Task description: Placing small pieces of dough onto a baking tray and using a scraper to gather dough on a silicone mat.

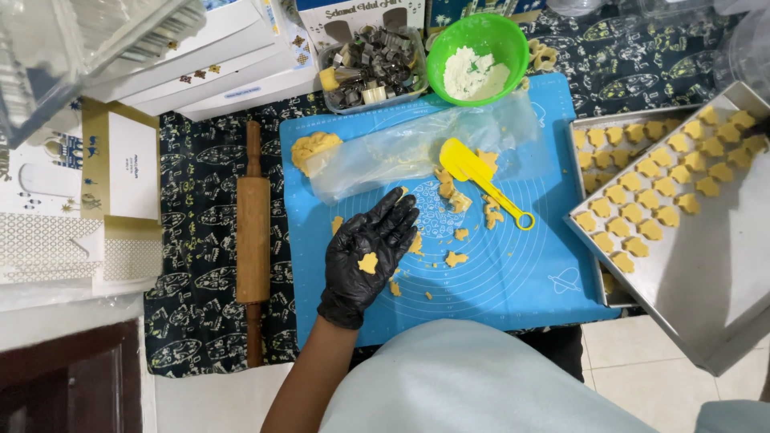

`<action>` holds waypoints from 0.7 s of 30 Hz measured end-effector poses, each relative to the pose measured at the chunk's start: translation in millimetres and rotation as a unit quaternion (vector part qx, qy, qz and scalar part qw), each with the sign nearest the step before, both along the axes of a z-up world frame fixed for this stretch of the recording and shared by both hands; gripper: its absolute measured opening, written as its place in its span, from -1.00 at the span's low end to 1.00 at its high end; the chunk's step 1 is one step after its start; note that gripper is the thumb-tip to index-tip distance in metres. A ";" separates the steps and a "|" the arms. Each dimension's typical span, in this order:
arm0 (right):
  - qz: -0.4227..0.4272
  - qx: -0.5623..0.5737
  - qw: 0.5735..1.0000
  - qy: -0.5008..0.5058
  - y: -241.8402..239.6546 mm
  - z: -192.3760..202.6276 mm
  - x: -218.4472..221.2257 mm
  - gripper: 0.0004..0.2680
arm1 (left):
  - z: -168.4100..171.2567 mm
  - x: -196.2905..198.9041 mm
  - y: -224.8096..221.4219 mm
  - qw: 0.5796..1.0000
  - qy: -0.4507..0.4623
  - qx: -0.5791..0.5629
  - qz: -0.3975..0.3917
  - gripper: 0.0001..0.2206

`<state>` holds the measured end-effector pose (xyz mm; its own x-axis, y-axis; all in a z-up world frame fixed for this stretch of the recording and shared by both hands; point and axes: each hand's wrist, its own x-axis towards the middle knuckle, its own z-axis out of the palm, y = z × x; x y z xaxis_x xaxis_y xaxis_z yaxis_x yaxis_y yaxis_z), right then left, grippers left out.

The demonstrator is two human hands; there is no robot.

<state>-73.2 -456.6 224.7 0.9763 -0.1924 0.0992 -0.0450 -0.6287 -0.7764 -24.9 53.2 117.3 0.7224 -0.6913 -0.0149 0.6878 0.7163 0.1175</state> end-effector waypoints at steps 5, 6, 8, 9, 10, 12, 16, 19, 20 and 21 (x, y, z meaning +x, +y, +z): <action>0.049 -0.030 0.998 -0.002 76.3 -14.1 20.2 -0.79 | 4.0 4.5 -20.1 0.999 0.032 -0.002 0.012 -0.33; 0.060 -0.036 0.998 0.001 96.8 -19.1 20.6 -0.79 | -0.7 6.8 -26.1 0.999 0.043 -0.030 0.005 -0.31; 0.079 -0.047 0.996 0.003 132.5 -26.7 19.0 -0.79 | -3.5 7.1 -37.7 0.997 0.055 -0.058 0.006 -0.28; 0.087 -0.052 0.995 0.004 151.3 -32.1 15.5 -0.78 | -1.4 5.0 -43.4 0.995 0.064 -0.082 0.012 -0.32; 0.094 -0.057 0.994 0.003 179.4 -36.2 14.3 -0.78 | 1.2 4.9 -49.0 0.992 0.071 -0.105 0.017 -0.35; 0.158 -0.024 0.986 -0.053 239.7 -46.9 6.6 -0.79 | -11.1 6.9 -57.2 0.988 0.088 -0.118 0.040 -0.38; 0.208 0.026 0.971 -0.118 324.8 -26.5 -1.5 -0.72 | 21.1 1.7 -59.9 0.990 0.087 0.007 0.107 -0.44; 0.207 -0.017 0.971 -0.123 334.4 -30.4 4.0 -0.68 | -15.5 11.5 -57.4 0.990 0.089 -0.062 0.094 -0.45; 0.205 -0.018 0.971 -0.123 335.3 -35.0 6.6 -0.68 | 1.4 8.8 -59.8 0.990 0.089 -0.062 0.093 -0.45; 0.204 -0.052 0.969 -0.127 336.1 -39.8 9.4 -0.65 | 18.3 6.3 -62.2 0.980 0.124 0.035 0.150 -0.51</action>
